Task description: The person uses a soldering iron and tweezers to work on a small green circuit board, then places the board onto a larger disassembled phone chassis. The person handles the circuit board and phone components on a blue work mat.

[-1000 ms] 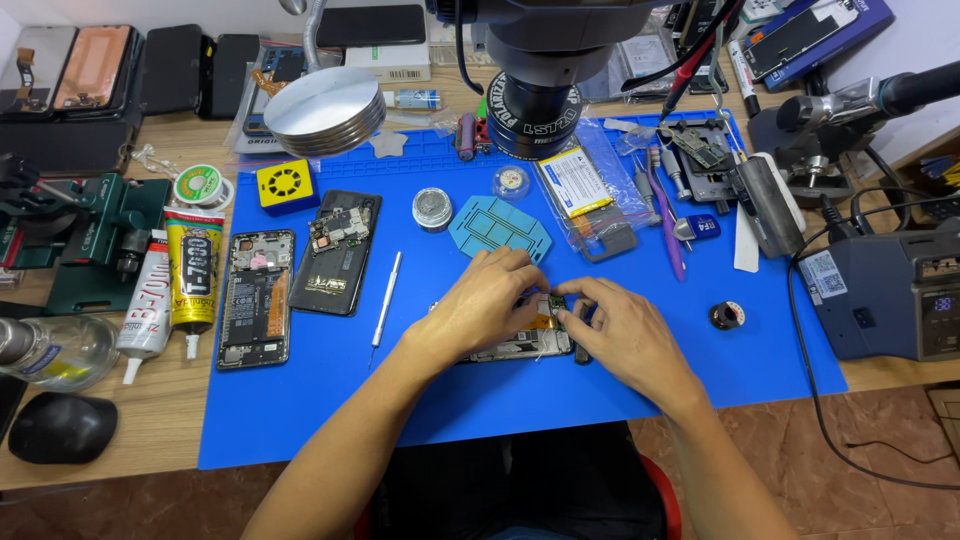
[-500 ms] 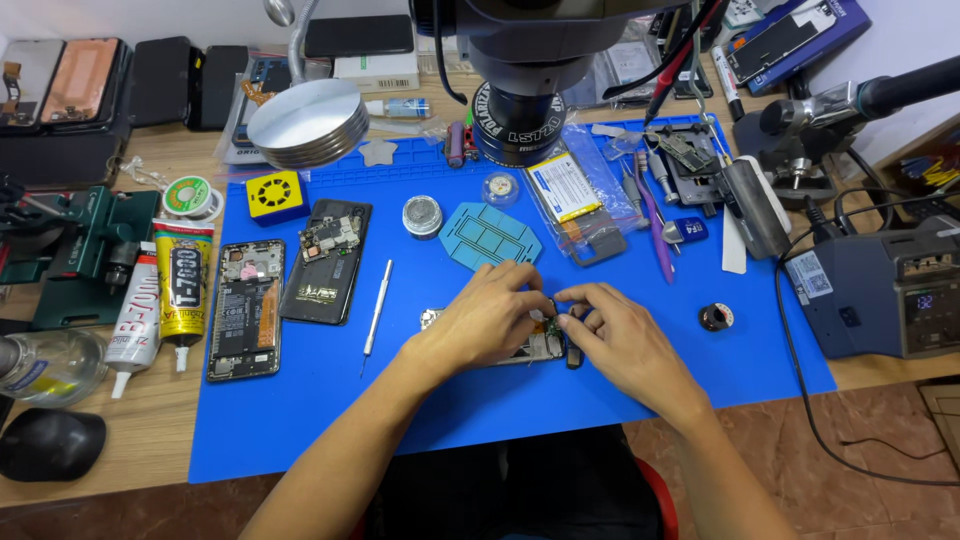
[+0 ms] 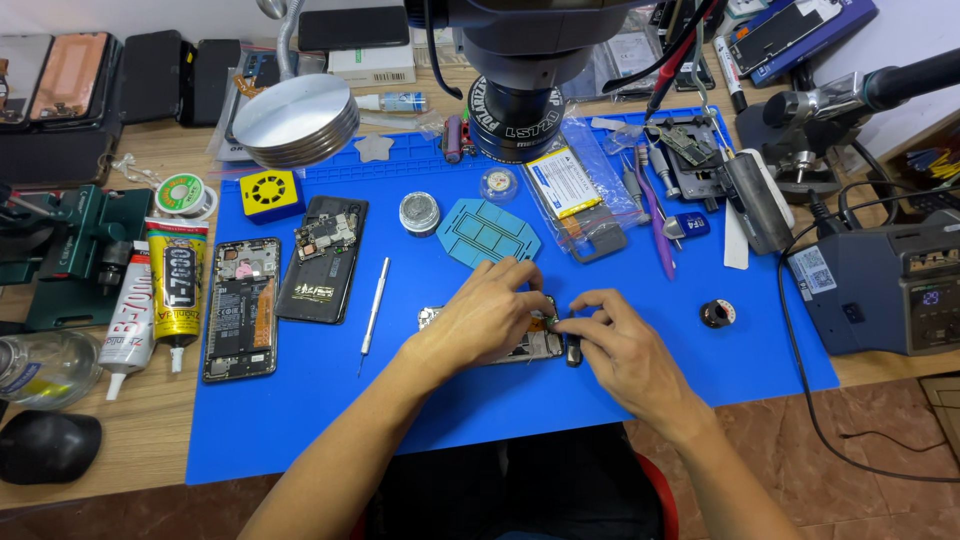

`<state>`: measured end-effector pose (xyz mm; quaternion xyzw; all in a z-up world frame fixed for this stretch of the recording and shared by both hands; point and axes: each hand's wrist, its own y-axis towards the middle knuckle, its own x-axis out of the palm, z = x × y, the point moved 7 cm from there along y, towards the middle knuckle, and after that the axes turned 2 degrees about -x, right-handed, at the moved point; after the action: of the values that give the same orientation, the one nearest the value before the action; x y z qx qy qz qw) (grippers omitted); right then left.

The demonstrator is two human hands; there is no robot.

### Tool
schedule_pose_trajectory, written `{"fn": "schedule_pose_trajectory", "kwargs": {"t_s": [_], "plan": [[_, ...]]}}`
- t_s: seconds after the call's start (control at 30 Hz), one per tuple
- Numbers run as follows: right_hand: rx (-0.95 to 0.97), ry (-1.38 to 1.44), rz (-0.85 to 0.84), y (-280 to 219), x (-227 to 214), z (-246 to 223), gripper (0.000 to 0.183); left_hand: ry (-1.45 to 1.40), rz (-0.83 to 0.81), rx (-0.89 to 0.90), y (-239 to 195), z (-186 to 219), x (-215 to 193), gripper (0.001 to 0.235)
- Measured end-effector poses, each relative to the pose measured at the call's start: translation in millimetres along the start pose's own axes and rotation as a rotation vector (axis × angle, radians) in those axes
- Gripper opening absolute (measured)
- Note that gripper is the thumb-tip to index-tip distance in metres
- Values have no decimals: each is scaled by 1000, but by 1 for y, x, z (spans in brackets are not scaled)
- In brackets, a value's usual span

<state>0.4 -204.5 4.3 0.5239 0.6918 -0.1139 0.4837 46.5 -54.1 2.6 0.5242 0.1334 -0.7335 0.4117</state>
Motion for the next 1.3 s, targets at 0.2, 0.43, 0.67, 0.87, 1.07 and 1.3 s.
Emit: {"fn": "schedule_pose_trajectory", "kwargs": {"t_s": [0.2,0.43,0.67,0.87,1.07,1.3], "plan": [[-153,-180,62,-8,10,3,31,-36,-6,-42,2,3,-12,31],[-164,-135,88,-9,7,-2,30,-15,108,-37,0,-5,-15,26],[-152,-155,77,-11,13,2,29,9,74,-40,0,-3,-9,25],[-150,-150,72,-10,10,-1,29,51,57,-10,0,3,-8,25],[-140,-162,74,-9,9,-2,28,80,78,3,-2,2,-5,24],[-164,-174,86,-12,13,3,27,66,60,-20,-1,0,-3,26]]}}
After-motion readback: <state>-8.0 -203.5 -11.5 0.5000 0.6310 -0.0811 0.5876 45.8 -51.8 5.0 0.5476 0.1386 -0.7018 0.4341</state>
